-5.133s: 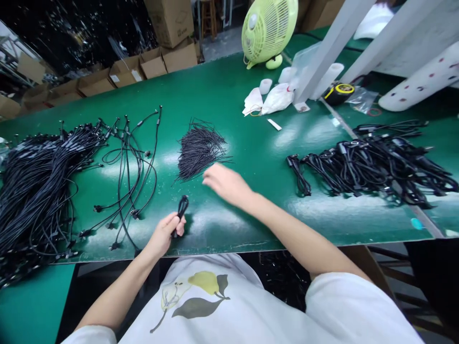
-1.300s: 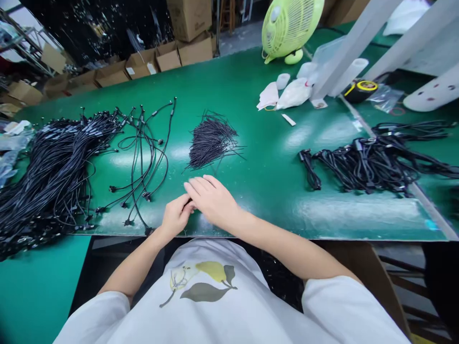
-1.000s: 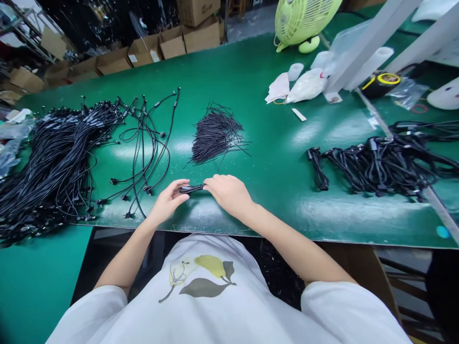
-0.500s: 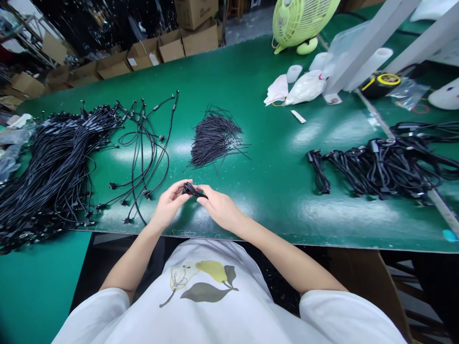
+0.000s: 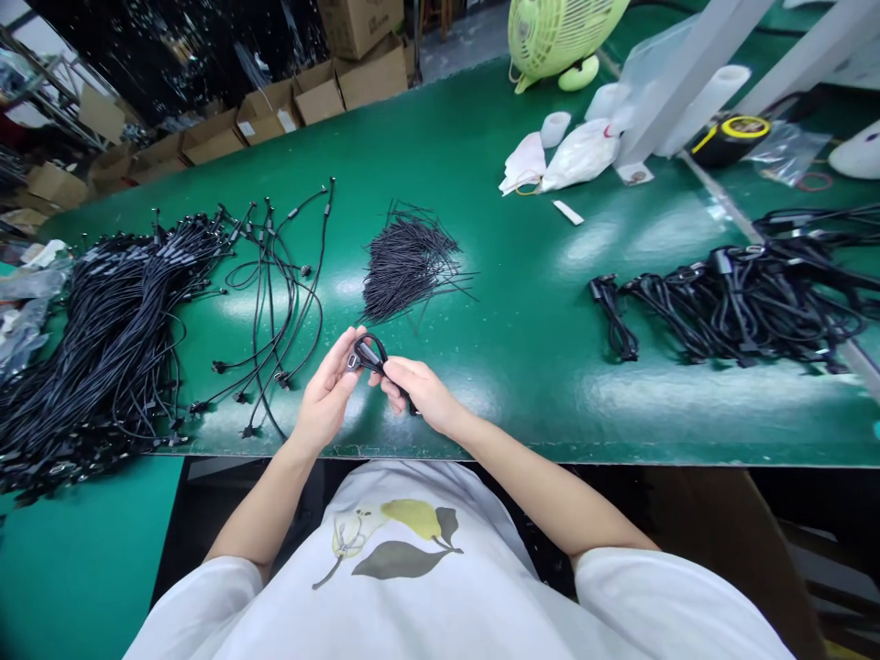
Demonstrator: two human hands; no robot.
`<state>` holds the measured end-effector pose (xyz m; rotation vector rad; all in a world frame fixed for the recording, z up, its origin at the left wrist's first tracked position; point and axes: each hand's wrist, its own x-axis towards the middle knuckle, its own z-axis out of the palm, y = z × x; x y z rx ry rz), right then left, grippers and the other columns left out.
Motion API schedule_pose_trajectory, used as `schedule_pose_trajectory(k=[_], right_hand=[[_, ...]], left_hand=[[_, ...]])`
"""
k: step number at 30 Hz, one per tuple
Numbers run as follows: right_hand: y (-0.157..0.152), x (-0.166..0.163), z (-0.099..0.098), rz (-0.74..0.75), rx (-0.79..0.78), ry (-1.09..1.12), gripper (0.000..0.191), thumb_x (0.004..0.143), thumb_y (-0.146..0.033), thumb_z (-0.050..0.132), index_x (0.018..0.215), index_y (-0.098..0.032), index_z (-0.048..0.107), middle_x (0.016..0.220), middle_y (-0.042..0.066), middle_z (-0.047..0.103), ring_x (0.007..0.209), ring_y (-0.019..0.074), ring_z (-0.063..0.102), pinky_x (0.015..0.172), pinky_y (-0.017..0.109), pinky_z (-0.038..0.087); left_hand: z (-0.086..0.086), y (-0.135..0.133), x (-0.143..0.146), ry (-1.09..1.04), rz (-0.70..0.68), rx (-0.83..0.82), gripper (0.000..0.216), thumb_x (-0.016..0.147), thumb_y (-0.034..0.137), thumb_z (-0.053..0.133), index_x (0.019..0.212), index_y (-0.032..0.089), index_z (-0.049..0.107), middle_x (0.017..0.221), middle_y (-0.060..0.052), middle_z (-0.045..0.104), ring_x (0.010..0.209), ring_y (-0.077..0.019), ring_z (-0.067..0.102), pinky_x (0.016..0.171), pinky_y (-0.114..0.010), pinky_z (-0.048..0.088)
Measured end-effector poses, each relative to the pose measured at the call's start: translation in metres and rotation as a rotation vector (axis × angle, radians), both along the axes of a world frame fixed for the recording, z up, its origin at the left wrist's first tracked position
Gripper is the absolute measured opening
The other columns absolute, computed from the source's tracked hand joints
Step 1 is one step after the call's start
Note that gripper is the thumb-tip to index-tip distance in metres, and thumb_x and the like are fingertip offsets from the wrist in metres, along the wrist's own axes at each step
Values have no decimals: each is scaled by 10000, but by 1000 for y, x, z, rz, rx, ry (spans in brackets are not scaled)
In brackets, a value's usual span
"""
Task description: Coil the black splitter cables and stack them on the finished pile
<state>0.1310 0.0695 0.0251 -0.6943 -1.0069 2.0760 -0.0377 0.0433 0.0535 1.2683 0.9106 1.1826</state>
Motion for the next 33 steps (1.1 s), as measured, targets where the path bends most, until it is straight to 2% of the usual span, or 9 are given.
schedule_pose_trajectory(k=[3, 9, 12, 16, 21, 24, 26, 30, 33], right_hand=[[-1, -3, -1, 26, 47, -11, 397, 867, -534, 558, 861, -138, 583, 598, -42, 442, 476, 79, 417, 475, 235, 401], [2, 1, -2, 69, 29, 19, 389, 881, -541, 538, 854, -153, 525, 616, -62, 384, 452, 56, 329, 439, 224, 367], [1, 0, -2, 6, 146, -76, 372, 895, -536, 515, 898, -165, 519, 629, -61, 388, 477, 68, 365, 472, 233, 408], [-1, -2, -1, -43, 289, -255, 357, 883, -474, 545, 1081, -181, 499, 628, -73, 420, 447, 72, 376, 446, 224, 355], [-1, -4, 4, -83, 507, -640, 264, 918, -368, 472, 1105, -182, 490, 696, -26, 545, 549, 127, 514, 551, 252, 389], [-1, -4, 6, -45, 708, -747, 186, 899, -334, 503, 1004, -181, 527, 861, 42, 641, 763, 183, 603, 678, 279, 427], [-2, -2, 8, -17, 787, -743, 175, 907, -337, 504, 984, -185, 545, 909, 52, 666, 817, 192, 624, 714, 280, 437], [-6, 2, 10, 17, 862, -865, 237, 970, -336, 401, 1048, -183, 564, 980, 68, 690, 872, 204, 653, 731, 287, 456], [-11, 0, 8, -32, 975, -1077, 330, 972, -335, 409, 1235, -153, 494, 1124, 119, 655, 970, 234, 648, 761, 316, 485]], left_hand=[[-1, 3, 2, -35, 55, -72, 521, 901, 355, 588, 1394, 258, 451, 1499, -97, 421, 1398, -266, 356, 1143, -433, 315], [1, 2, 4, -72, 17, -113, 523, 875, 370, 627, 1361, 240, 483, 1429, -114, 501, 1344, -283, 432, 1032, -405, 438], [2, 4, 3, -42, 38, -104, 497, 893, 364, 600, 1363, 250, 484, 1455, -98, 473, 1330, -271, 447, 1010, -378, 452], [1, 4, 1, 99, 131, -94, 413, 884, 376, 607, 1260, 207, 578, 1293, -100, 603, 1141, -236, 586, 990, -368, 463], [0, -8, 3, 333, 306, 139, 321, 890, 301, 602, 1191, 190, 604, 1205, -110, 618, 1088, -214, 595, 947, -345, 489], [5, -10, 0, 558, 283, 415, 256, 935, 258, 518, 1161, 204, 622, 1165, -99, 650, 1117, -218, 586, 980, -394, 471], [7, -6, -4, 642, 272, 506, 237, 939, 254, 509, 1134, 218, 639, 1205, -91, 645, 1192, -231, 548, 1044, -441, 420], [7, 1, -8, 463, 152, 315, 320, 935, 271, 527, 1249, 238, 583, 1391, -96, 534, 1335, -250, 439, 1120, -457, 346], [3, 1, -2, 243, 21, 145, 371, 941, 246, 515, 1310, 239, 542, 1300, -88, 615, 1246, -220, 540, 1093, -405, 399]])
